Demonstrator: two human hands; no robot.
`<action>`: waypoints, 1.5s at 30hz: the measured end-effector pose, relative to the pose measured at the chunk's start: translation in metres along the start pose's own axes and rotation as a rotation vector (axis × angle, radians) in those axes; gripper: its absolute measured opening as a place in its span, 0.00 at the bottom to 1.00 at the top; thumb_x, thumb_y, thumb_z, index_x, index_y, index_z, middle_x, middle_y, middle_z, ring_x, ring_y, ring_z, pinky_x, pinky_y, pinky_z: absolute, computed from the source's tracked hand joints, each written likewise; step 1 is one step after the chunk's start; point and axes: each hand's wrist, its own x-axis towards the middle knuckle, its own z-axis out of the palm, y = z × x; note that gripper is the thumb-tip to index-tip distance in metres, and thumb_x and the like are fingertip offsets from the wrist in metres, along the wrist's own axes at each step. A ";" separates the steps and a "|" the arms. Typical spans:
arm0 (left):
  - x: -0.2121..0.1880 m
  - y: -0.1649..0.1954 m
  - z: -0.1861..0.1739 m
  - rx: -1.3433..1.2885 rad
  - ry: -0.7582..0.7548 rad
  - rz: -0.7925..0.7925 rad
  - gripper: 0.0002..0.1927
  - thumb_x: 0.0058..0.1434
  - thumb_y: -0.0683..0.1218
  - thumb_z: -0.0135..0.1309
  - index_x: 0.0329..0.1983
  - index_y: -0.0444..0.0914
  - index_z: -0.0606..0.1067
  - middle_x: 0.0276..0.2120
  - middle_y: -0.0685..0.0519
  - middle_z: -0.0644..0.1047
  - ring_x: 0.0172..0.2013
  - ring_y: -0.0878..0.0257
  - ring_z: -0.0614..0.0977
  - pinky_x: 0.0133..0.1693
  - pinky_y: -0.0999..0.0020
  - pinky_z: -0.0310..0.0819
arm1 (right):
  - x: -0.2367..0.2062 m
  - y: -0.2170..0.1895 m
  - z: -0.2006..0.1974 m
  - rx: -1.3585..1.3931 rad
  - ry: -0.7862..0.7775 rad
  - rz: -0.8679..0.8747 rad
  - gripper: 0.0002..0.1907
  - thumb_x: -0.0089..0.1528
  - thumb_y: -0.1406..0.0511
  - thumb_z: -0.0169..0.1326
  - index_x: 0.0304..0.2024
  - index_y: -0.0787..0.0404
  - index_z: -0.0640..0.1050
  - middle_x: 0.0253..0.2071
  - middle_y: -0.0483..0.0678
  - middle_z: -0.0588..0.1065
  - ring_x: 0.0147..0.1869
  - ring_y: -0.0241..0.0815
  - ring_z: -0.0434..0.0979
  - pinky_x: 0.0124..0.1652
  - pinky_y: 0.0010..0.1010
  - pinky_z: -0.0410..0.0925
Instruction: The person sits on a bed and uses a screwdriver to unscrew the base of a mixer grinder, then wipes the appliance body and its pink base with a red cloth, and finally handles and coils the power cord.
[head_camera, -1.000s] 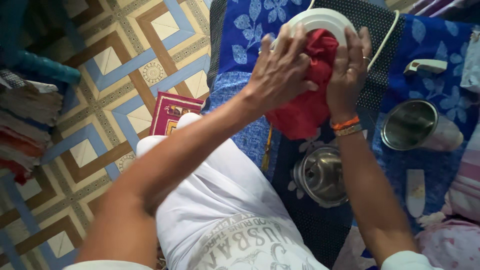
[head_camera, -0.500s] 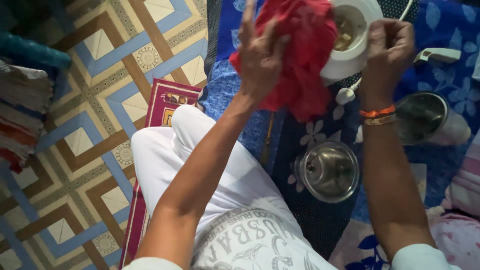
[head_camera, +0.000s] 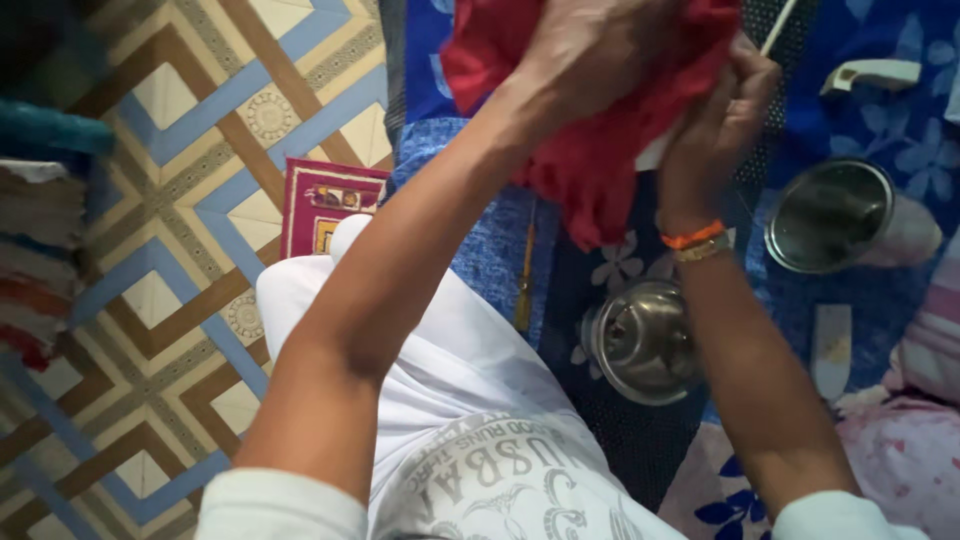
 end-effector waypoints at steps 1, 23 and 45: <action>-0.010 0.001 -0.001 0.039 0.084 -0.027 0.09 0.67 0.48 0.54 0.47 0.43 0.78 0.38 0.48 0.81 0.40 0.52 0.83 0.42 0.52 0.74 | 0.000 0.004 0.003 0.124 -0.019 0.001 0.10 0.81 0.64 0.43 0.57 0.64 0.71 0.59 0.55 0.72 0.65 0.46 0.71 0.69 0.37 0.61; -0.107 0.072 0.024 0.321 0.233 0.157 0.27 0.73 0.46 0.50 0.75 0.39 0.67 0.77 0.48 0.56 0.78 0.51 0.56 0.74 0.49 0.51 | -0.034 0.017 0.008 0.385 0.085 0.013 0.11 0.79 0.62 0.43 0.53 0.64 0.70 0.62 0.56 0.73 0.70 0.48 0.71 0.72 0.38 0.60; -0.238 0.125 -0.048 -0.556 0.639 -0.368 0.12 0.81 0.46 0.46 0.56 0.33 0.75 0.44 0.51 0.80 0.45 0.66 0.79 0.50 0.74 0.73 | -0.136 -0.147 0.029 -0.100 -0.216 -0.247 0.30 0.74 0.48 0.47 0.69 0.61 0.67 0.69 0.52 0.67 0.75 0.50 0.65 0.74 0.43 0.59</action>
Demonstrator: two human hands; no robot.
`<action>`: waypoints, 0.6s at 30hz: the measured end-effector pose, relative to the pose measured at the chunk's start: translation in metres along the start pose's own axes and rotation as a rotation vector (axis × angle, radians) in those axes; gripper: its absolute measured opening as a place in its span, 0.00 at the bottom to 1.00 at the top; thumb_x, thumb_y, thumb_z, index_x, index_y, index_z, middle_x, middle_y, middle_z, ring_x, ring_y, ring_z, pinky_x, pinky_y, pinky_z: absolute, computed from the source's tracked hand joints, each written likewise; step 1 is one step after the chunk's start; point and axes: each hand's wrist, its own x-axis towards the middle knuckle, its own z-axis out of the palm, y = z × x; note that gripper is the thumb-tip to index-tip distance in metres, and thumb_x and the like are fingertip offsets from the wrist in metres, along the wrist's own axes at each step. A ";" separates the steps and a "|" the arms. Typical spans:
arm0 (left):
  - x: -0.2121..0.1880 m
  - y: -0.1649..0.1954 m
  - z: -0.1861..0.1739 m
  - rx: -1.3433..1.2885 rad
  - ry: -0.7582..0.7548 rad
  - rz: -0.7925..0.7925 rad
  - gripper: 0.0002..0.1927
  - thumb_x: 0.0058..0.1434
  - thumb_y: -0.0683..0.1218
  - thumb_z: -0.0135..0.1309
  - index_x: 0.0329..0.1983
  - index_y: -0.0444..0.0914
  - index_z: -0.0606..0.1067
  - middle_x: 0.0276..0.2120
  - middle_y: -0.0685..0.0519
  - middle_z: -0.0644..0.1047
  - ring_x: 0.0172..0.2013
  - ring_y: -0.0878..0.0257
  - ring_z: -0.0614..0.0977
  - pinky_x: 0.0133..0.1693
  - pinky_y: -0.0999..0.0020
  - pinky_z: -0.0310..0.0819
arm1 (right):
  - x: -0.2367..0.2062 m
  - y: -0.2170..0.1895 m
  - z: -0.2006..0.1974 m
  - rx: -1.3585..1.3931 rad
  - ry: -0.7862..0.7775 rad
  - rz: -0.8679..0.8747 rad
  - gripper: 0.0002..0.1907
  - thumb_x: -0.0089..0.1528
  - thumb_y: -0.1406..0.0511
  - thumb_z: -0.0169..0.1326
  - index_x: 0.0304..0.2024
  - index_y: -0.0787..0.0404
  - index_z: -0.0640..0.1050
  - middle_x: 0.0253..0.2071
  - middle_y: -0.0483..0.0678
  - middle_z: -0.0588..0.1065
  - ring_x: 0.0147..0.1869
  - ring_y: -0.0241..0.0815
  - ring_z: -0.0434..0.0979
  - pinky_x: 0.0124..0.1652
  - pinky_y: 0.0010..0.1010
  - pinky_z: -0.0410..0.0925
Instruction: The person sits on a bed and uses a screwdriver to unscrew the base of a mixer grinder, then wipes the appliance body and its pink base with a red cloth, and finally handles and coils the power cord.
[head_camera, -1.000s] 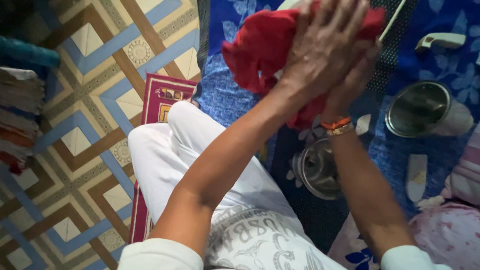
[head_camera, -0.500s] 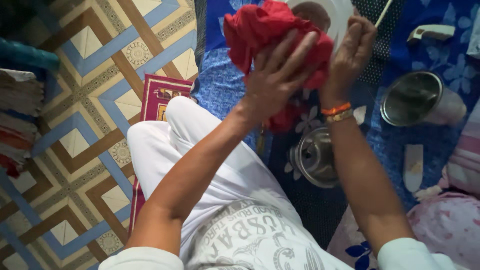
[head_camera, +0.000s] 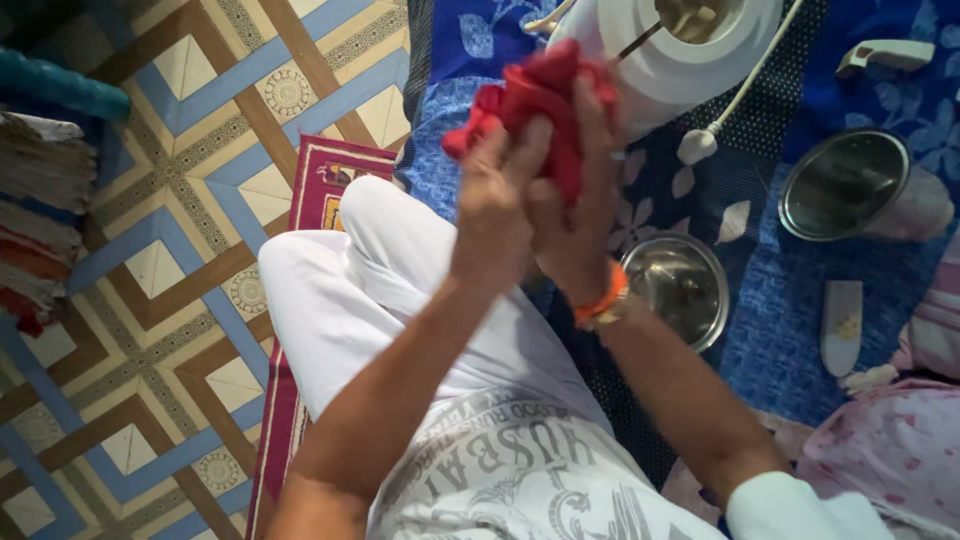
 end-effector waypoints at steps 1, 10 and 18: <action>-0.004 0.003 0.002 -0.457 -0.135 -0.191 0.13 0.81 0.47 0.49 0.56 0.31 0.74 0.42 0.53 0.79 0.42 0.69 0.78 0.47 0.74 0.73 | -0.004 -0.007 0.004 0.075 0.038 0.133 0.29 0.76 0.49 0.48 0.69 0.61 0.68 0.68 0.51 0.69 0.73 0.48 0.69 0.72 0.42 0.62; 0.017 0.006 0.030 -0.531 -0.169 -0.267 0.17 0.77 0.47 0.53 0.62 0.32 0.74 0.46 0.50 0.81 0.44 0.66 0.80 0.49 0.71 0.77 | 0.060 0.014 -0.049 0.761 0.236 0.273 0.35 0.72 0.43 0.39 0.70 0.60 0.66 0.65 0.53 0.74 0.66 0.49 0.78 0.64 0.47 0.73; 0.042 -0.024 0.046 -0.713 0.095 -0.231 0.18 0.72 0.46 0.57 0.61 0.32 0.74 0.48 0.50 0.80 0.48 0.64 0.79 0.50 0.68 0.75 | 0.099 0.063 -0.065 -0.050 -0.061 -0.020 0.32 0.78 0.48 0.32 0.62 0.63 0.77 0.59 0.52 0.79 0.62 0.48 0.79 0.62 0.40 0.69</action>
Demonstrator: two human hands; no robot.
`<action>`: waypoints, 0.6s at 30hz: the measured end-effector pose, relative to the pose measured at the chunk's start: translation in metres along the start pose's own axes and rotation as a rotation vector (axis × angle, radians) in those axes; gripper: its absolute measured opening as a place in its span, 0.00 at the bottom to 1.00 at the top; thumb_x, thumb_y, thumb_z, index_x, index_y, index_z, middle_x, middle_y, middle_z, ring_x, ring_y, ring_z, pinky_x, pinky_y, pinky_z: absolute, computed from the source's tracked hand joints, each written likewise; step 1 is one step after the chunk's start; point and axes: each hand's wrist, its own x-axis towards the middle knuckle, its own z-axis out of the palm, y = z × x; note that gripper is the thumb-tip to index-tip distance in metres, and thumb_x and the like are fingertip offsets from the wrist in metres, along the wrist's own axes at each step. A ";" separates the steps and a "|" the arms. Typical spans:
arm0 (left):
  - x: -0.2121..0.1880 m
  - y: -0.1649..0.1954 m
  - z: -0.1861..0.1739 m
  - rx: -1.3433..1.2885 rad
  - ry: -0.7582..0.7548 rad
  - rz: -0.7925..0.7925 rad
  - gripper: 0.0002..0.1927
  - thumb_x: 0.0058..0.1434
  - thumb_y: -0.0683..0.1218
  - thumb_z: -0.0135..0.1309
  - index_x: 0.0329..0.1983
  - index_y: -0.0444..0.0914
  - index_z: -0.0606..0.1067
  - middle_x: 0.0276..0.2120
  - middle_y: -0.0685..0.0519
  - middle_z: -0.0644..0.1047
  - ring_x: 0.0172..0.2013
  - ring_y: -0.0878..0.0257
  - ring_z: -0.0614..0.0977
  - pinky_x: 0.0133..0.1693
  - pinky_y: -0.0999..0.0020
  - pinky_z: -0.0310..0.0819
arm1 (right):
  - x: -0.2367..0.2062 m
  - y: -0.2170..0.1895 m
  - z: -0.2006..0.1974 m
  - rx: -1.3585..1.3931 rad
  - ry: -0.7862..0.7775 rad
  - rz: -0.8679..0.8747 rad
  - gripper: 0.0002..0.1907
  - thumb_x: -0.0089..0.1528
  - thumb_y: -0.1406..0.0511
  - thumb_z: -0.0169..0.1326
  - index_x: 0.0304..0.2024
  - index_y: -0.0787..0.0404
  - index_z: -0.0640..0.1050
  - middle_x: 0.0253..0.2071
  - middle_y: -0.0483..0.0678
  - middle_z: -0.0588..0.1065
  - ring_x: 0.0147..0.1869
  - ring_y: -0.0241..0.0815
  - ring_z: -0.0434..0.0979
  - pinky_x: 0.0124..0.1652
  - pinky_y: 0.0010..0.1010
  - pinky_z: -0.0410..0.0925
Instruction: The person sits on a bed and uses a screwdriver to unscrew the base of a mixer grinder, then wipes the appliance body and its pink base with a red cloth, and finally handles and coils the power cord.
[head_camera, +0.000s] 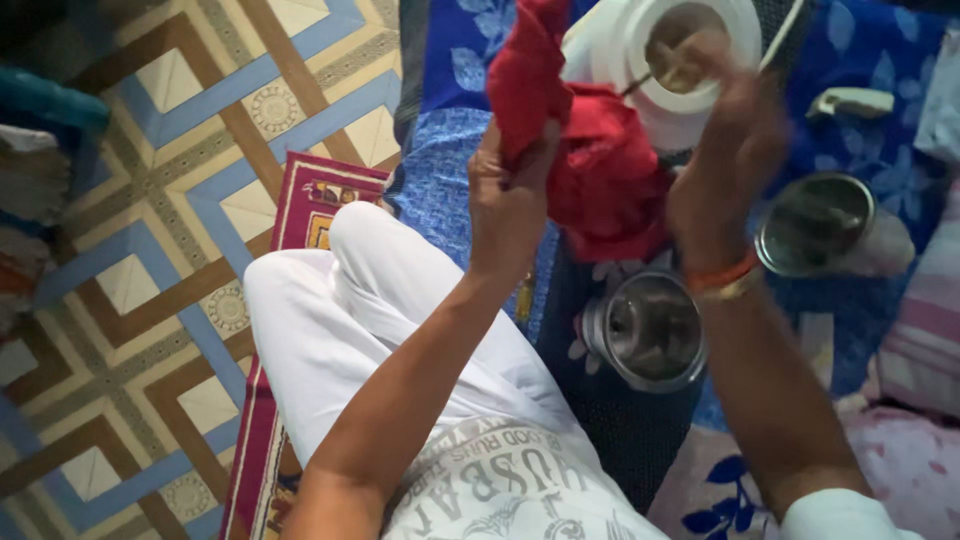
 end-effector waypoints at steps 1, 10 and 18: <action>0.007 0.000 -0.003 0.050 0.045 0.046 0.18 0.74 0.46 0.57 0.62 0.32 0.74 0.47 0.50 0.81 0.47 0.64 0.79 0.50 0.69 0.73 | 0.018 0.020 -0.003 -0.209 -0.011 -0.051 0.28 0.79 0.50 0.37 0.62 0.65 0.75 0.58 0.57 0.78 0.62 0.55 0.77 0.63 0.44 0.67; 0.082 -0.086 0.026 1.033 0.051 0.558 0.24 0.65 0.50 0.53 0.61 0.34 0.72 0.47 0.37 0.76 0.48 0.38 0.78 0.49 0.46 0.72 | 0.078 0.096 0.024 -0.438 -0.196 0.276 0.22 0.75 0.51 0.46 0.54 0.62 0.77 0.50 0.61 0.77 0.54 0.65 0.76 0.49 0.51 0.68; 0.132 -0.105 -0.012 1.092 -0.524 0.721 0.14 0.66 0.46 0.55 0.53 0.39 0.79 0.53 0.44 0.79 0.56 0.46 0.79 0.48 0.49 0.76 | -0.006 0.028 -0.003 -0.373 -0.013 0.159 0.21 0.77 0.56 0.40 0.59 0.65 0.75 0.55 0.61 0.76 0.58 0.61 0.77 0.56 0.49 0.68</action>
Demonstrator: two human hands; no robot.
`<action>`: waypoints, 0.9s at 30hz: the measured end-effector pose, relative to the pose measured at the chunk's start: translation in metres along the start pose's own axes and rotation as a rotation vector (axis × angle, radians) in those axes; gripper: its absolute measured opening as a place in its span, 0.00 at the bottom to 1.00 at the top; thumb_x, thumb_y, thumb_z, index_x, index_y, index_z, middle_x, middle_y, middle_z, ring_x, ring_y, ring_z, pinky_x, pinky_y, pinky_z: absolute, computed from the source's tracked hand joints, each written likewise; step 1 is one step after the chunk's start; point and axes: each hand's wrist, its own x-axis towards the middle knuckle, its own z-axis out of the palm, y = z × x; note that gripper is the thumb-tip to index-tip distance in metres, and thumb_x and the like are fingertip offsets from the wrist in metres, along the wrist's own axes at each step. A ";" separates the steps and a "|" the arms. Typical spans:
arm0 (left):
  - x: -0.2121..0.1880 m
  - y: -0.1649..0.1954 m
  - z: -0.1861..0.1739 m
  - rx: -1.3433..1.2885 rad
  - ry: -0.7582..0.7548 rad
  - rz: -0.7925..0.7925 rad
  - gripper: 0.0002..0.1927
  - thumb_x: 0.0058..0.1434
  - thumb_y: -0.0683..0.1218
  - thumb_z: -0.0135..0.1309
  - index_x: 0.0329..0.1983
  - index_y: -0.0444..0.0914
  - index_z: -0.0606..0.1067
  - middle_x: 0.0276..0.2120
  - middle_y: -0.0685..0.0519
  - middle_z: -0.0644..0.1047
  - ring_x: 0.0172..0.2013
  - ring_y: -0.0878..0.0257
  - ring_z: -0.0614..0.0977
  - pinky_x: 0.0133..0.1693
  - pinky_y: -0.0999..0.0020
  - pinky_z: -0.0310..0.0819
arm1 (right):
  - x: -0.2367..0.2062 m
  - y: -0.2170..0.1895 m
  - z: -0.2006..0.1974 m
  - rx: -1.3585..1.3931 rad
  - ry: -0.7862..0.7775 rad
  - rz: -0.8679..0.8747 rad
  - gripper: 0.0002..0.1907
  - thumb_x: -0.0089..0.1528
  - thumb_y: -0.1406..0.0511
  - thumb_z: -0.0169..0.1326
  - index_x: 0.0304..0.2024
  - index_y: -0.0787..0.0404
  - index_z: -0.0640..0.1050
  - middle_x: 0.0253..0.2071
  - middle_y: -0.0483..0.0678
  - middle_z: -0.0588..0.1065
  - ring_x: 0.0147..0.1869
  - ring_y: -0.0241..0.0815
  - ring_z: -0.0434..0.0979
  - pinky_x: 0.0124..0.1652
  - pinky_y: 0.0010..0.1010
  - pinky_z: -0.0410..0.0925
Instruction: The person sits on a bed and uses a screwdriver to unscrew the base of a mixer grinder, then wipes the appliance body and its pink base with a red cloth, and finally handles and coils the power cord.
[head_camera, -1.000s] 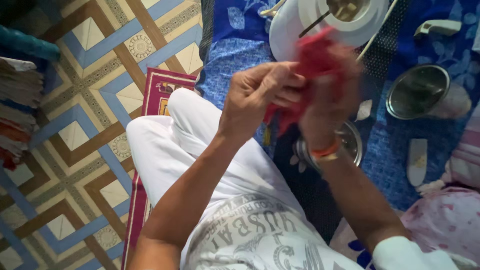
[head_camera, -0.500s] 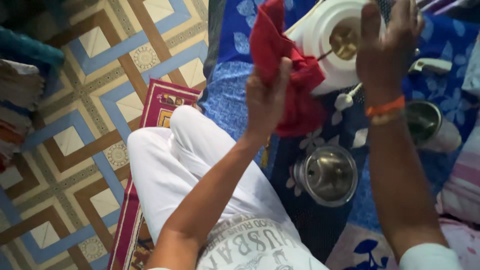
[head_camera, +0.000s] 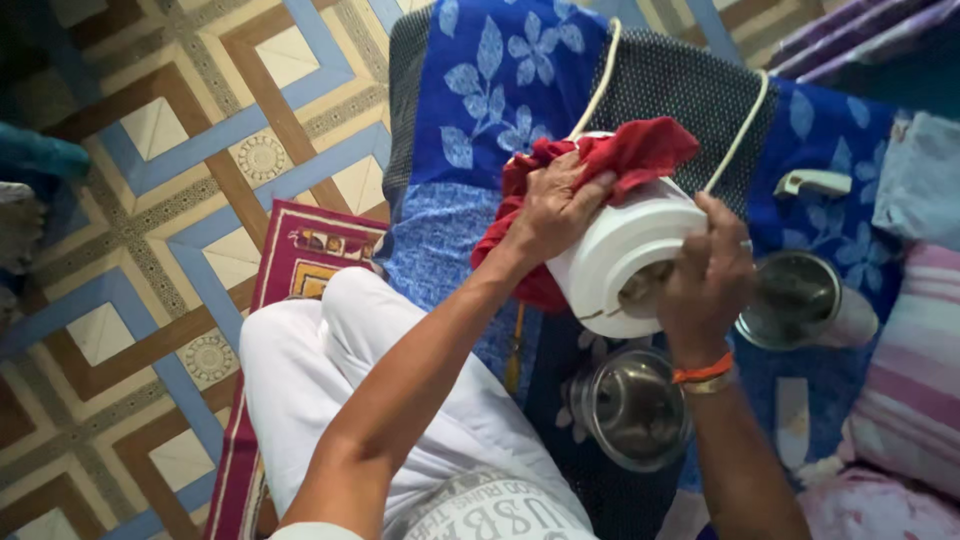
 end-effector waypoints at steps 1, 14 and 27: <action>0.000 0.009 -0.004 0.085 -0.051 0.012 0.15 0.62 0.46 0.56 0.51 0.39 0.80 0.51 0.44 0.80 0.55 0.45 0.78 0.46 0.47 0.74 | -0.014 -0.006 -0.001 0.040 0.019 0.009 0.21 0.77 0.57 0.39 0.58 0.66 0.74 0.54 0.61 0.76 0.57 0.61 0.77 0.55 0.48 0.69; 0.031 0.011 -0.015 0.112 -0.556 0.070 0.13 0.62 0.53 0.49 0.39 0.45 0.81 0.46 0.48 0.80 0.59 0.44 0.75 0.52 0.38 0.63 | -0.068 -0.027 0.019 0.122 0.135 -0.044 0.28 0.76 0.49 0.50 0.60 0.67 0.62 0.59 0.61 0.71 0.61 0.58 0.74 0.62 0.44 0.68; -0.017 0.033 -0.061 0.108 -0.678 -0.079 0.22 0.62 0.58 0.52 0.55 0.45 0.80 0.65 0.37 0.67 0.70 0.44 0.61 0.63 0.41 0.57 | -0.106 -0.081 0.024 0.077 -0.100 -0.276 0.30 0.55 0.51 0.68 0.49 0.60 0.72 0.53 0.53 0.75 0.60 0.57 0.73 0.58 0.55 0.64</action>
